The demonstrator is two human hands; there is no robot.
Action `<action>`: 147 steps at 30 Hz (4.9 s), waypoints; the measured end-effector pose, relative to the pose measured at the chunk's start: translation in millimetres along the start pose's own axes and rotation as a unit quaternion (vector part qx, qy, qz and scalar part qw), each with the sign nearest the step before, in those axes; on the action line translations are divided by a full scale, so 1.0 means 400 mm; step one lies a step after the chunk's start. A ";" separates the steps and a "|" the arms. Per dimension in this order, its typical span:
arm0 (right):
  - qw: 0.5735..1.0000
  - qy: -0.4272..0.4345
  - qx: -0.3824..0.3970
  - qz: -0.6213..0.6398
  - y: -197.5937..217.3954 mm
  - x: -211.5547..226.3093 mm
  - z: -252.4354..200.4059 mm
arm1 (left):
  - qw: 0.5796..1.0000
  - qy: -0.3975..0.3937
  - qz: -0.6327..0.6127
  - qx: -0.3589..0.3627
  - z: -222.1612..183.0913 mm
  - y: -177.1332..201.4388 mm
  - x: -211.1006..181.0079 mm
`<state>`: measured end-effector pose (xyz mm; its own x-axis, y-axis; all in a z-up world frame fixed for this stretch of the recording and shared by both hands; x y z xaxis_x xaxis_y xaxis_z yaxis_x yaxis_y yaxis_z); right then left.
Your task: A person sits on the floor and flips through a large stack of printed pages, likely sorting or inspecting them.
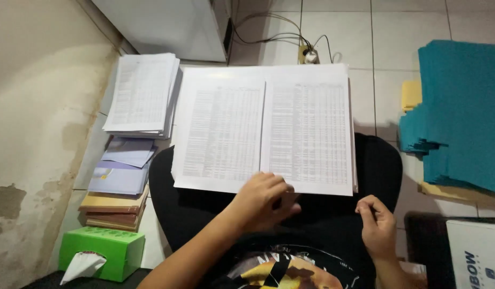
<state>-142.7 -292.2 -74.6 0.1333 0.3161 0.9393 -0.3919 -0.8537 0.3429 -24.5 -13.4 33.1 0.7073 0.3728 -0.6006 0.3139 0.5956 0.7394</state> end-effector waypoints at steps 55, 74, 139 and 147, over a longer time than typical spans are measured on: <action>0.872 0.258 0.244 -0.336 -0.161 0.240 0.110 | 0.989 -0.005 0.147 0.035 -0.051 -0.107 0.192; 0.849 0.220 0.272 -0.396 -0.154 0.257 0.102 | 0.987 -0.088 0.121 -0.064 -0.047 -0.094 0.153; 0.818 0.351 0.325 -0.320 -0.684 0.388 0.000 | 0.976 0.007 0.219 0.012 -0.379 0.277 0.330; 0.819 0.374 0.316 -0.298 -0.682 0.377 -0.001 | 0.979 0.036 0.199 0.017 -0.391 0.282 0.394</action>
<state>-15.8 -11.4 -26.5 -0.5588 0.7179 0.4151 0.1217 -0.4242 0.8974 23.1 223.8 -25.8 0.7313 0.6214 -0.2812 0.0430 0.3694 0.9283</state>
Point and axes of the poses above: each hand's wrist, its own z-axis towards the middle knuckle, its own y-axis out of the back of the hand, x = y × z, the point moved 1 cm from there along z, towards the middle knuckle, and after that the axes turned 2 degrees about -x, right-handed, at the moved point
